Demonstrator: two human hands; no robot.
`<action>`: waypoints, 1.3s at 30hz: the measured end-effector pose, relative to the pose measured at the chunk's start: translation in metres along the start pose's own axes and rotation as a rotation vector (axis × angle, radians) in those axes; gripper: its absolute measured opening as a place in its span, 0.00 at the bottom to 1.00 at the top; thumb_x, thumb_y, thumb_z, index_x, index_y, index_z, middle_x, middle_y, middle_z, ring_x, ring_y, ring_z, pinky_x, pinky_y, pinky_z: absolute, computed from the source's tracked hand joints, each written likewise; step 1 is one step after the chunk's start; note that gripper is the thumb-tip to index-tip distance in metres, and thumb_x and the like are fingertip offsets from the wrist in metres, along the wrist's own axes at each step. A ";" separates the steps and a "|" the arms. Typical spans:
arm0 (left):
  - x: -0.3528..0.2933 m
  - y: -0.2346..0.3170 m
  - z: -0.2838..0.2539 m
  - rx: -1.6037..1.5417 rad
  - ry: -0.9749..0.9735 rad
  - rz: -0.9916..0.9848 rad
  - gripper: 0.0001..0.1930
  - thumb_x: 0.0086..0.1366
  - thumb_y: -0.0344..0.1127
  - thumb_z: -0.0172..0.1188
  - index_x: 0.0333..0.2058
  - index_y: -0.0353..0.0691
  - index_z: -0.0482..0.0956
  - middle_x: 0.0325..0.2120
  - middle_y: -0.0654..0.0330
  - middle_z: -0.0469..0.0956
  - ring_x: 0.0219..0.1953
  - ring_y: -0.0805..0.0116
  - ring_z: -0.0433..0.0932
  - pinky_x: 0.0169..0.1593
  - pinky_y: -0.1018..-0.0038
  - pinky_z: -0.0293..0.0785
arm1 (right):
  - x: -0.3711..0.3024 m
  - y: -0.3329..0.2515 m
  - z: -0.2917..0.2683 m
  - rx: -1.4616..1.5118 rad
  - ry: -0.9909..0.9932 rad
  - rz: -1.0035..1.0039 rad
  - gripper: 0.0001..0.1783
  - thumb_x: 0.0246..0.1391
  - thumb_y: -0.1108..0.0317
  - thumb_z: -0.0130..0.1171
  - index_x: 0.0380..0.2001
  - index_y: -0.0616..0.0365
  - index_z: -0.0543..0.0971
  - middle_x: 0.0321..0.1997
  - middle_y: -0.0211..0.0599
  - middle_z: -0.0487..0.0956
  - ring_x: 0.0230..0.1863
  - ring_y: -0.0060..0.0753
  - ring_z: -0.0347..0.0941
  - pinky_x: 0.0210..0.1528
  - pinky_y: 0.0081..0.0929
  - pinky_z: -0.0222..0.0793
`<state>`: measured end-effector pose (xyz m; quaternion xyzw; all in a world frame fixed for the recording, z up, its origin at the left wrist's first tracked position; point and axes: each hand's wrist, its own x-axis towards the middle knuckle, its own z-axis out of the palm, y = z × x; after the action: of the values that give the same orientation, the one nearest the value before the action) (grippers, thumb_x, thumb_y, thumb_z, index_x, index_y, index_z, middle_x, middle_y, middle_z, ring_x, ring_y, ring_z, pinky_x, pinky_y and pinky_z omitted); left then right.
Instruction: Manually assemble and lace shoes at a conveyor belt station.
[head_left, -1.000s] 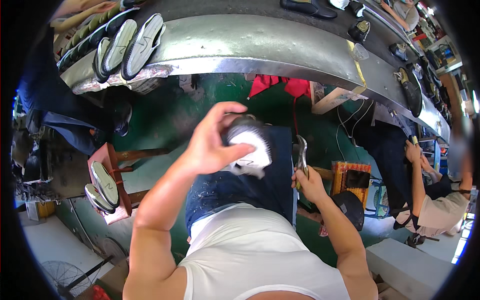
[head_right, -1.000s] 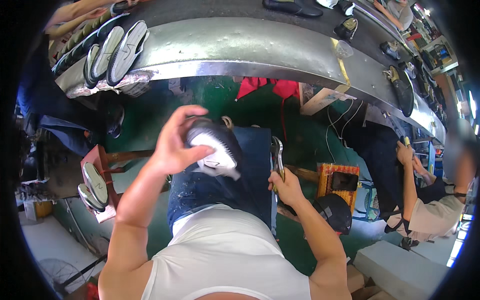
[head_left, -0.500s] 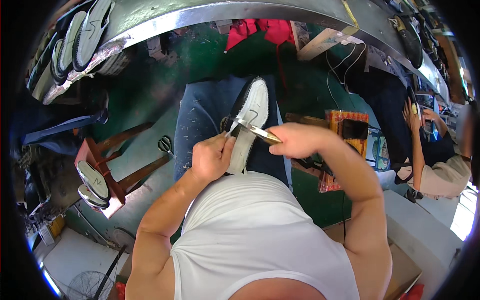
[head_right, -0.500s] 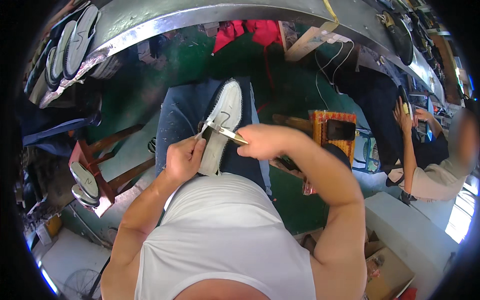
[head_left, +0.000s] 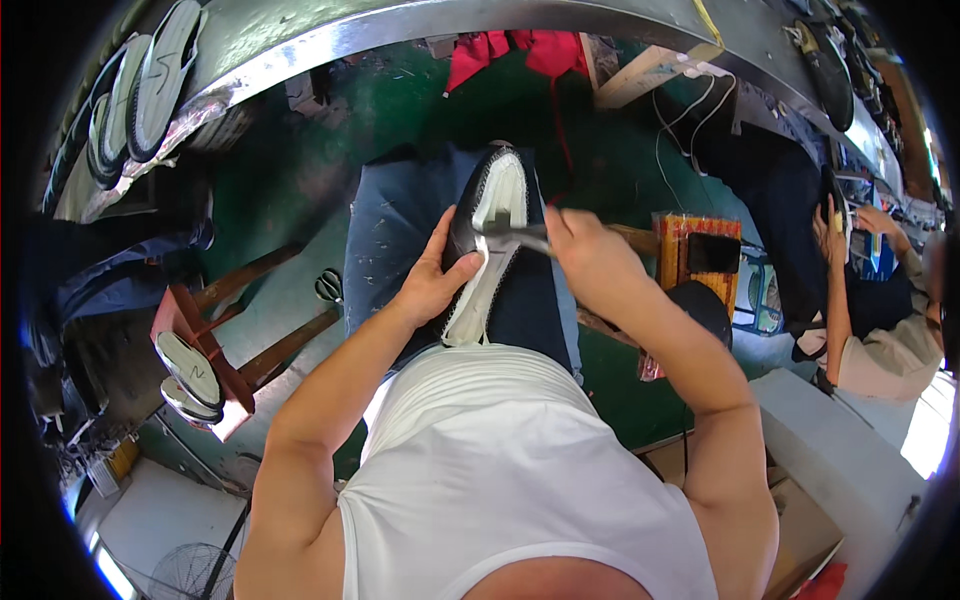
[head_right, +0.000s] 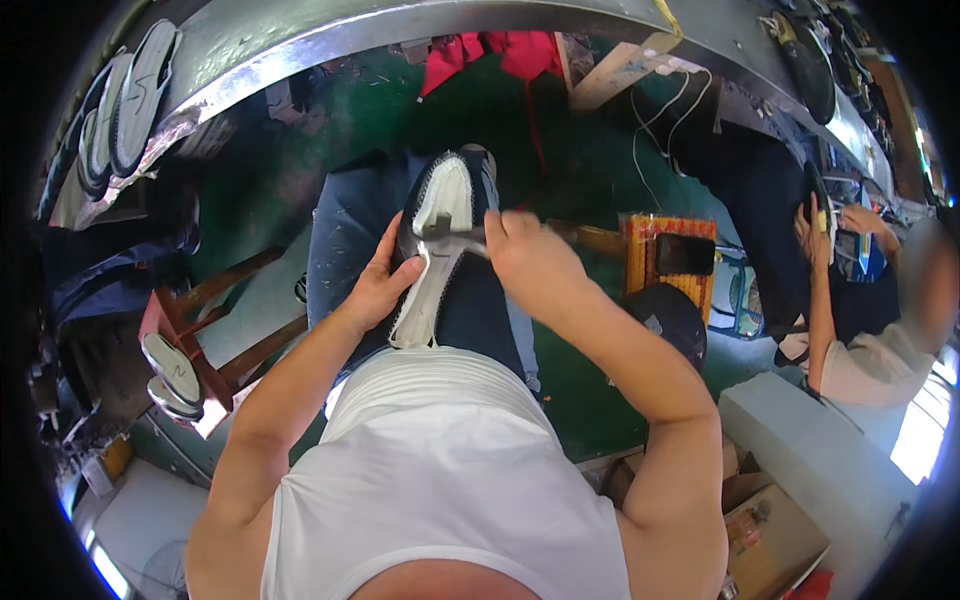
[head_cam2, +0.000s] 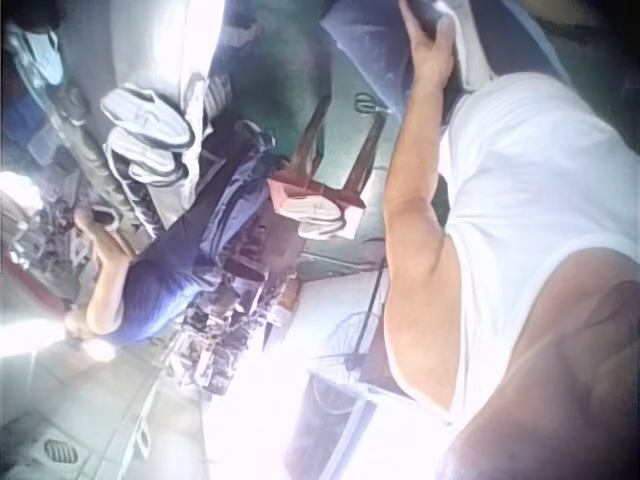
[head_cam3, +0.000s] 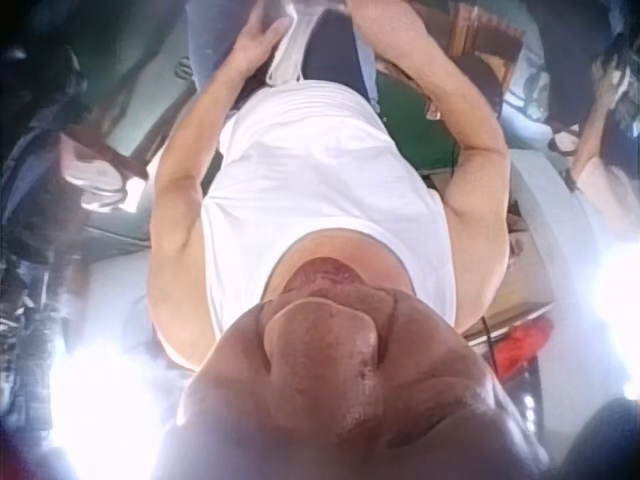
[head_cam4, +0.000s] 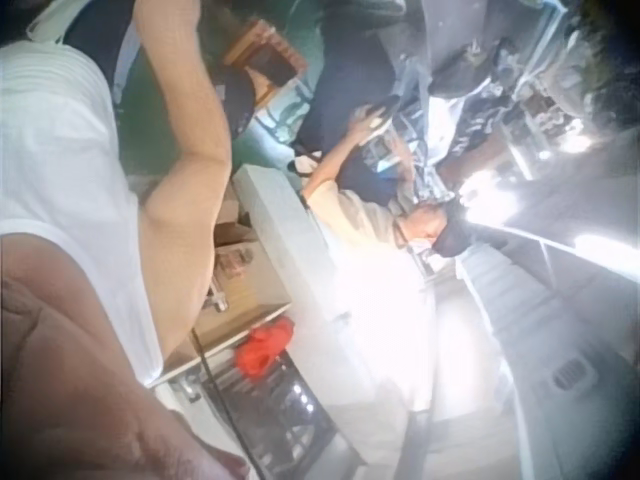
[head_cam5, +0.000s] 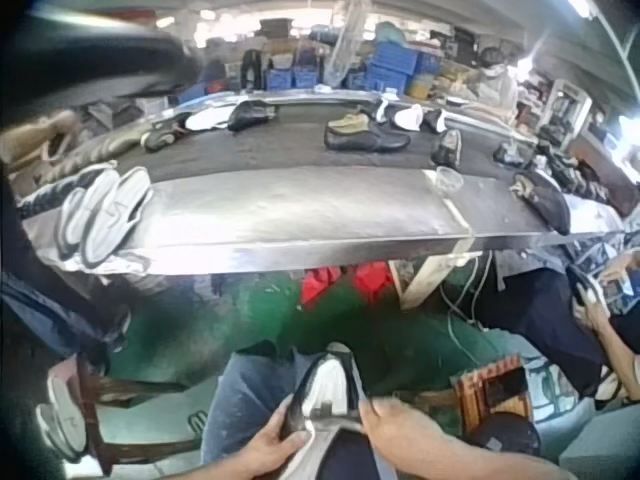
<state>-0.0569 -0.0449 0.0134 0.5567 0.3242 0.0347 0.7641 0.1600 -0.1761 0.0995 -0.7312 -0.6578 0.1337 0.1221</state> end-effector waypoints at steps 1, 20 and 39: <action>0.003 -0.005 0.002 0.084 0.093 0.008 0.41 0.68 0.42 0.59 0.72 0.49 0.44 0.66 0.49 0.59 0.67 0.60 0.59 0.68 0.69 0.55 | 0.005 0.005 0.004 0.000 0.001 0.005 0.17 0.56 0.67 0.59 0.48 0.63 0.73 0.35 0.53 0.75 0.37 0.55 0.75 0.41 0.47 0.72; -0.004 0.048 0.034 1.132 0.104 0.088 0.31 0.69 0.37 0.50 0.70 0.60 0.53 0.65 0.31 0.53 0.49 0.33 0.76 0.53 0.55 0.75 | 0.036 0.024 0.012 0.557 -0.285 0.287 0.23 0.68 0.53 0.47 0.36 0.67 0.74 0.29 0.46 0.79 0.33 0.38 0.79 0.34 0.36 0.72; -0.042 0.018 -0.016 -0.311 -0.020 -0.110 0.42 0.64 0.30 0.61 0.72 0.43 0.48 0.64 0.52 0.64 0.63 0.64 0.65 0.67 0.69 0.59 | 0.027 -0.001 -0.001 0.606 -0.496 0.377 0.23 0.69 0.53 0.43 0.35 0.65 0.74 0.22 0.42 0.78 0.23 0.34 0.77 0.29 0.30 0.72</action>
<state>-0.0929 -0.0424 0.0455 0.4134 0.3374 0.0373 0.8449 0.1618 -0.1495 0.1003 -0.7155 -0.4531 0.5122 0.1429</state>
